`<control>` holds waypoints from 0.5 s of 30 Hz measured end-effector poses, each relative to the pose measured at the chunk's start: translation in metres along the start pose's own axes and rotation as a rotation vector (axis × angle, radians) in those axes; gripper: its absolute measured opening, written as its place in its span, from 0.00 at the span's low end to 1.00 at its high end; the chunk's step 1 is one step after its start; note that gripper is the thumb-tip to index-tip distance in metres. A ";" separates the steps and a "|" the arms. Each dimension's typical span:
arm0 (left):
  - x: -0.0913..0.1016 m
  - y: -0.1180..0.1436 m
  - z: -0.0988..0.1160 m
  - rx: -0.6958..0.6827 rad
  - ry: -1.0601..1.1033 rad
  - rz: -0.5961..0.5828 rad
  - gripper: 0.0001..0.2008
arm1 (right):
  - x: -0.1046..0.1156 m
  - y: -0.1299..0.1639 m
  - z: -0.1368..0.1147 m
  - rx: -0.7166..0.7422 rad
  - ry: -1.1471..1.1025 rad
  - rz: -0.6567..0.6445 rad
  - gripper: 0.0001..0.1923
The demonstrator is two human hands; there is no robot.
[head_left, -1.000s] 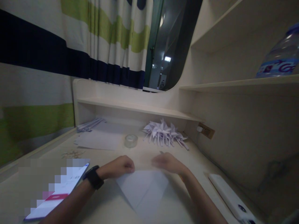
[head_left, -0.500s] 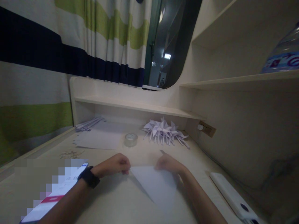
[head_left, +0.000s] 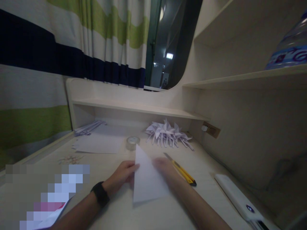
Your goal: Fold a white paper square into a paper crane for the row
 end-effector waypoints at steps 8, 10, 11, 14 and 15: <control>0.014 -0.002 -0.003 0.015 0.109 0.147 0.19 | -0.024 0.021 -0.041 0.491 0.258 -0.115 0.34; 0.015 -0.001 -0.001 0.007 0.106 0.171 0.20 | -0.028 0.026 -0.045 0.550 0.359 -0.110 0.32; 0.016 -0.001 0.000 0.001 0.106 0.176 0.20 | -0.029 0.027 -0.046 0.563 0.404 -0.108 0.31; 0.012 0.000 0.007 -0.012 0.121 0.149 0.23 | -0.032 0.032 -0.048 0.592 0.502 -0.107 0.28; 0.009 0.001 0.009 -0.008 0.124 0.124 0.25 | -0.032 0.033 -0.050 0.603 0.513 -0.103 0.27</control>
Point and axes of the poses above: each hand's wrist, its own y-axis away from the middle knuckle, its own x-axis out of the back of the hand, z = x × y, the point moved 10 cm from there along -y, towards the middle knuckle, and after that the axes turned 3 degrees about z, right-handed, at the moved point
